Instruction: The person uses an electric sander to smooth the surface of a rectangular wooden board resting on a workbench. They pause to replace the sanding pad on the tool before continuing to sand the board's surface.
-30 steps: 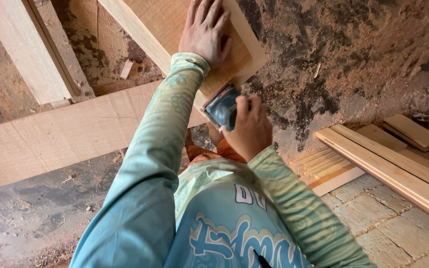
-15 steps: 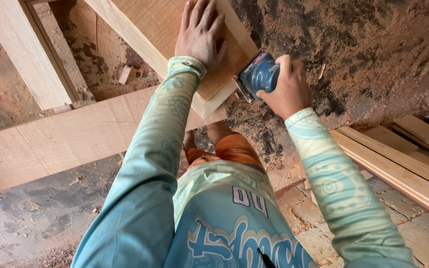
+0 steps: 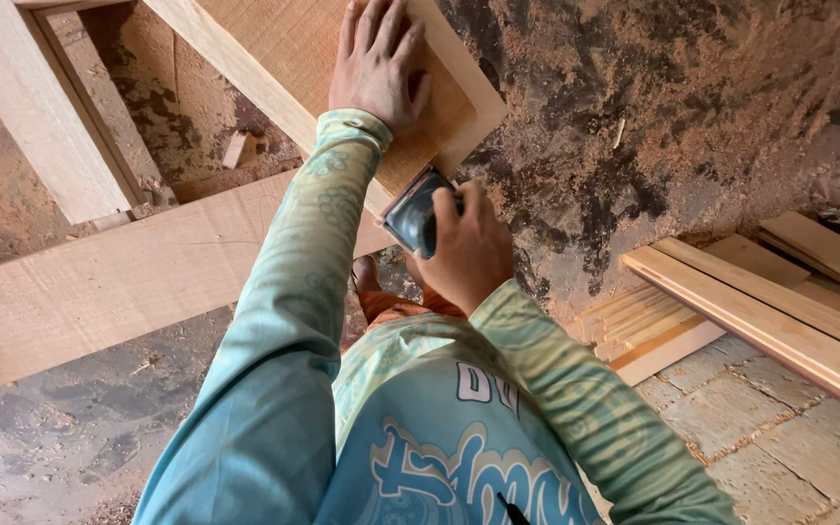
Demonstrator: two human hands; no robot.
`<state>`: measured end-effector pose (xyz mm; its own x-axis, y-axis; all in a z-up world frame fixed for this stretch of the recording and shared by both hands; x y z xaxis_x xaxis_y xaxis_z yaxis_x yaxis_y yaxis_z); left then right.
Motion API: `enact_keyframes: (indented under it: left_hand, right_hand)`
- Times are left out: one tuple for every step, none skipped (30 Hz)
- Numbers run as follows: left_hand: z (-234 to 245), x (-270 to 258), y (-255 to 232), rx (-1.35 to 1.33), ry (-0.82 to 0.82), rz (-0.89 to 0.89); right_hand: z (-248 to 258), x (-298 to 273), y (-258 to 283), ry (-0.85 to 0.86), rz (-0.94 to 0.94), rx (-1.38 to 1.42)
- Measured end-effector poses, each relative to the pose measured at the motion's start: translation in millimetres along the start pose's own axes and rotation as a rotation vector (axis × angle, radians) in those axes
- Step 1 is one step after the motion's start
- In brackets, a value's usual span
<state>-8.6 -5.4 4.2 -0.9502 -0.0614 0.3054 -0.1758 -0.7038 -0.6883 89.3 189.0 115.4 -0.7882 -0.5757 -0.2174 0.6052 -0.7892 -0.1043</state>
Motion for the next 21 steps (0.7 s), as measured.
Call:
enact_keyframes:
  left_hand:
    - [-0.3,-0.1,0.4,-0.020,0.004,0.012]
    - [-0.6,-0.4,1.0,-0.040,0.007,0.024]
    - [0.3,-1.6,2.4,-0.044,0.006,0.022]
    - [0.1,-1.5,3.3,-0.048,0.005,0.020]
    - [-0.8,-1.8,3.4,-0.054,0.006,0.016]
    - [-1.3,-2.7,3.5,-0.055,0.006,0.022]
    - [-1.6,-2.4,3.4,-0.056,0.008,0.024]
    - [-1.7,-2.3,2.9,-0.056,0.010,0.025]
    - [-0.9,-1.3,2.8,-0.036,-0.002,0.009]
    - [0.0,-0.7,2.6,-0.016,-0.013,-0.007]
    - [0.0,-1.5,1.4,0.000,-0.022,-0.023]
    - [0.0,-2.0,1.2,-0.006,-0.010,-0.012]
    - [-0.3,-1.5,1.1,-0.013,0.001,-0.002]
    - [-1.1,-0.5,0.8,-0.020,0.012,0.007]
    - [-0.8,-0.3,1.3,-0.014,0.009,0.011]
    - [-1.0,0.6,1.8,-0.009,0.006,0.014]
    - [-1.3,-0.1,2.0,-0.002,0.005,0.021]
    - [-1.3,-0.9,2.9,0.005,0.009,0.031]
    - [-3.1,-0.2,2.8,0.009,0.012,0.038]
    - [-4.7,-0.5,2.1,0.012,0.016,0.044]
    - [-4.5,1.4,2.0,0.019,0.013,0.044]
  right_hand:
    - [2.5,-2.6,5.1,-0.034,0.002,0.001]
    - [4.9,-3.3,7.6,-0.069,0.003,0.001]
    - [6.5,-2.4,8.6,-0.044,0.002,0.006]
    - [7.8,-1.2,8.0,-0.018,0.001,0.010]
    - [8.8,0.2,5.6,0.008,-0.003,0.013]
    - [10.0,1.6,1.8,-0.006,-0.008,0.013]
    - [11.4,3.6,-3.5,-0.022,-0.017,0.012]
    - [12.8,5.9,-9.7,-0.038,-0.026,0.012]
    - [13.8,10.2,-15.8,-0.048,-0.033,0.013]
    - [14.8,15.4,-22.6,-0.058,-0.039,0.014]
    - [15.6,19.2,-29.5,-0.064,-0.049,0.015]
    - [15.6,23.7,-36.3,-0.018,-0.063,0.027]
    - [15.4,29.6,-43.5,0.027,-0.077,0.039]
    - [15.3,35.5,-51.1,0.072,-0.090,0.051]
    - [15.4,42.2,-58.4,0.080,-0.095,0.041]
    - [15.3,48.9,-65.8,0.088,-0.100,0.031]
    - [14.5,55.0,-72.2,0.099,-0.103,0.023]
    - [13.3,61.5,-78.7,0.117,-0.102,0.013]
    - [12.7,67.0,-86.5,0.135,-0.107,0.001]
    - [12.4,71.1,-93.4,0.152,-0.111,-0.012]
    - [13.2,75.9,-99.5,0.155,-0.116,-0.021]
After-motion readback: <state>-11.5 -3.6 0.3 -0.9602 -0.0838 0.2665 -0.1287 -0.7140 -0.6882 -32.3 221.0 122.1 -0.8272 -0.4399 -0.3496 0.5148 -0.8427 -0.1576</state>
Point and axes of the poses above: each hand's wrist, its own x-axis towards the middle knuckle, its own z-axis out of the back of the hand, y = z × x, the point moved 1 cm from there along x, towards the middle knuckle, and after that the axes turned 15 degrees about -x, right-handed, at the moved point
